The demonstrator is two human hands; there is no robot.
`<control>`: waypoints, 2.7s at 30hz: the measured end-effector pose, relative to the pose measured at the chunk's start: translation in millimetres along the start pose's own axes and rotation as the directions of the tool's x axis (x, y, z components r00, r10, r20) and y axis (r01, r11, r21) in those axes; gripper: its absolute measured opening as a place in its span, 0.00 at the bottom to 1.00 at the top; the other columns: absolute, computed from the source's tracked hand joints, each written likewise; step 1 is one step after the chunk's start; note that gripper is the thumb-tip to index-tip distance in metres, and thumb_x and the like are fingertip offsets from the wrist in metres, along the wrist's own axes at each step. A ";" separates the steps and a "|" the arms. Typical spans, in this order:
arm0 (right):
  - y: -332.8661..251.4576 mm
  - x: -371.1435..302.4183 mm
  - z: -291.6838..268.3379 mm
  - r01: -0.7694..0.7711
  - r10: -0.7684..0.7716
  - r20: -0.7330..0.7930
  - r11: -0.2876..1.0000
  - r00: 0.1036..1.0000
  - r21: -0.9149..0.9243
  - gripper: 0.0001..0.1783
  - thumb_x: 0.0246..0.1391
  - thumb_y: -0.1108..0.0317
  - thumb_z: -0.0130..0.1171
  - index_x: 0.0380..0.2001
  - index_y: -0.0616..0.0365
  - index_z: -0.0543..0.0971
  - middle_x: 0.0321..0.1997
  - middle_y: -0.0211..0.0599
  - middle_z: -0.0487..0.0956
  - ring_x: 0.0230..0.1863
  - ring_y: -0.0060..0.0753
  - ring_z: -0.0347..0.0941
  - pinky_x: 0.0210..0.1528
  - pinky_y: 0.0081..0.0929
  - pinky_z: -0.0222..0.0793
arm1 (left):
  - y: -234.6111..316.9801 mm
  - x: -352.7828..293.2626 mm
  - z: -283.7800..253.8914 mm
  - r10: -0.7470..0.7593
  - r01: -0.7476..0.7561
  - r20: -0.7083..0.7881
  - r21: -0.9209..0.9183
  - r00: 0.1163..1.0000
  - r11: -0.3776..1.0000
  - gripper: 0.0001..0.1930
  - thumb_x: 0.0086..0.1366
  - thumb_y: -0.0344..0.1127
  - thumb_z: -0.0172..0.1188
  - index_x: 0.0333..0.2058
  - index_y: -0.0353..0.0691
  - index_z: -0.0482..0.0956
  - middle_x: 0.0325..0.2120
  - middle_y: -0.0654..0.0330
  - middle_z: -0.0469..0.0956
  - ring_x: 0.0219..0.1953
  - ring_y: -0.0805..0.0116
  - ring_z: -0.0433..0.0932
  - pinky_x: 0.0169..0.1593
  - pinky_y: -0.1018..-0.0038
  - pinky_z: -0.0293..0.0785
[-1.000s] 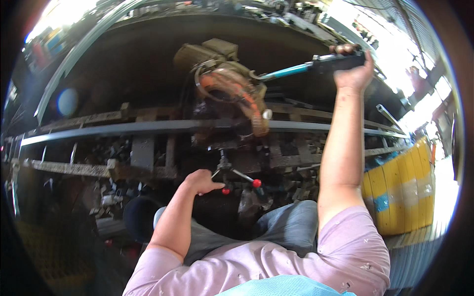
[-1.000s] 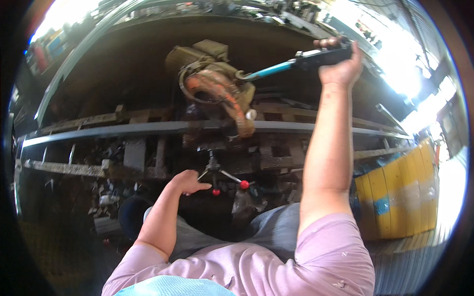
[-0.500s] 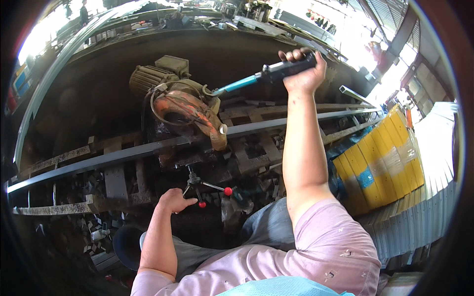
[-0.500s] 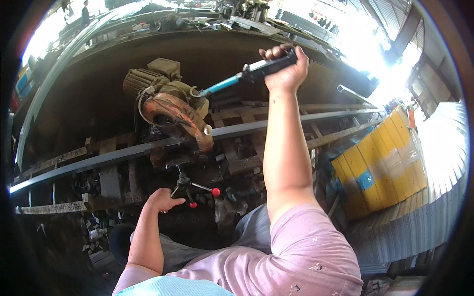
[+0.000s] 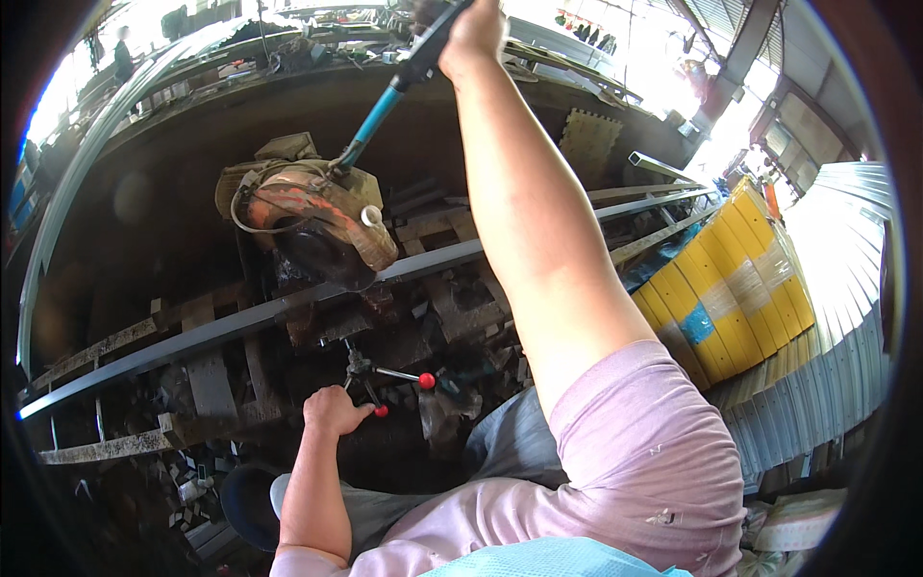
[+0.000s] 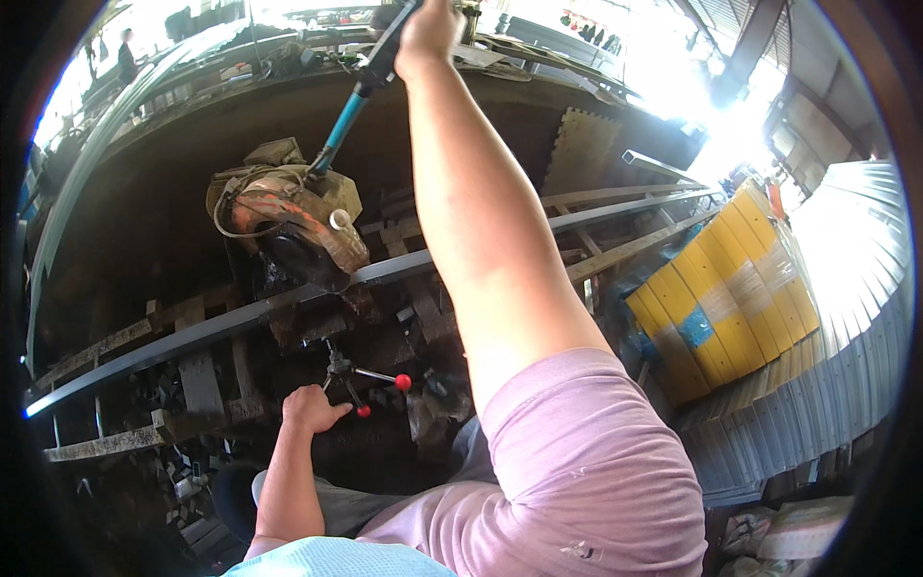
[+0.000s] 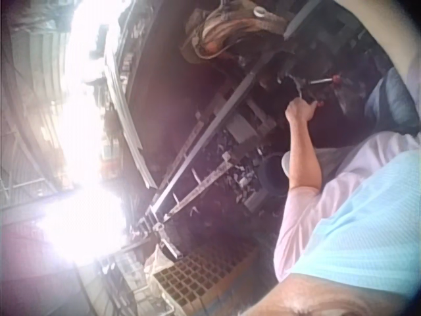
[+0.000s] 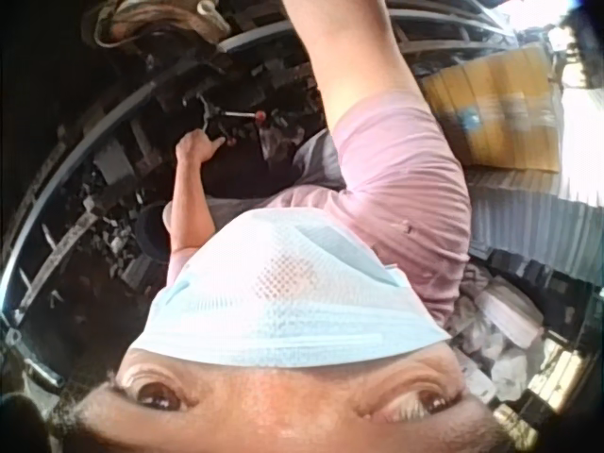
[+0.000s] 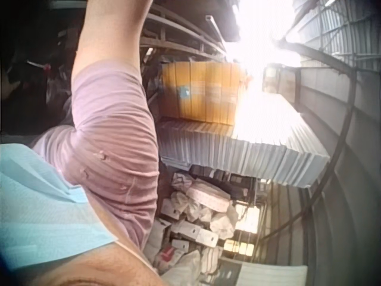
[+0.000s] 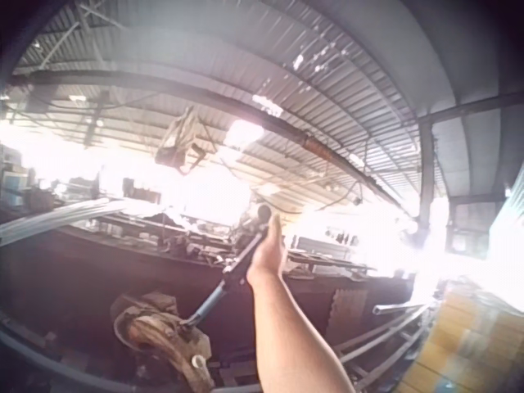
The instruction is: The person sits on the floor and uses a chop saw to cut long metal bars. They position each bar under the blade, lower the saw to cut, and then remove the cut piece before repeating the process with another bar.
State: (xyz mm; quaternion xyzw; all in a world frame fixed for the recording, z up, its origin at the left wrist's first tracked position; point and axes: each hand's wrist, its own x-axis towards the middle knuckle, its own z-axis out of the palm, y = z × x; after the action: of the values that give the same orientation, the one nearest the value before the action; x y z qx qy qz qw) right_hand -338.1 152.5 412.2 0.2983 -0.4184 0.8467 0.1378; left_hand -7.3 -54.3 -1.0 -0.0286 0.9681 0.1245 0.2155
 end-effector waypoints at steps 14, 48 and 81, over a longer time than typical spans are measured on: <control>148.4 87.4 119.4 0.083 0.028 0.168 0.784 0.985 -0.615 0.37 0.67 0.37 0.64 0.48 0.68 0.86 0.42 0.49 0.86 0.43 0.42 0.80 0.50 0.44 0.73 | -20.4 12.4 -11.9 0.049 -0.010 0.240 -0.162 0.970 0.987 0.42 0.58 0.76 0.68 0.42 0.34 0.90 0.43 0.47 0.90 0.50 0.49 0.88 0.55 0.59 0.83; 114.4 -482.5 -122.2 -0.214 0.893 -0.043 0.061 0.448 -0.975 0.39 0.60 0.32 0.66 0.46 0.65 0.86 0.40 0.59 0.88 0.47 0.61 0.86 0.53 0.50 0.81 | -3.1 -7.2 17.1 -0.170 0.174 -0.204 0.001 0.964 0.985 0.29 0.58 0.60 0.76 0.41 0.37 0.90 0.42 0.44 0.89 0.48 0.46 0.88 0.54 0.55 0.84; 85.0 -431.7 -136.7 -0.156 0.754 0.119 0.283 0.646 -0.946 0.30 0.60 0.37 0.67 0.39 0.56 0.88 0.37 0.49 0.88 0.46 0.57 0.86 0.51 0.51 0.81 | -61.1 38.7 141.1 -0.419 0.439 0.494 -0.869 0.762 -0.227 0.19 0.80 0.48 0.48 0.50 0.38 0.78 0.43 0.45 0.86 0.45 0.43 0.87 0.49 0.44 0.84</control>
State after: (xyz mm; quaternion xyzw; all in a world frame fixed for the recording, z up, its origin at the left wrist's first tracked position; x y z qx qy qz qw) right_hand -93.9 215.7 26.6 0.2698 -0.8796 0.3722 -0.1227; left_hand 22.2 -77.8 -155.0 -0.5024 0.5030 0.6840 0.1637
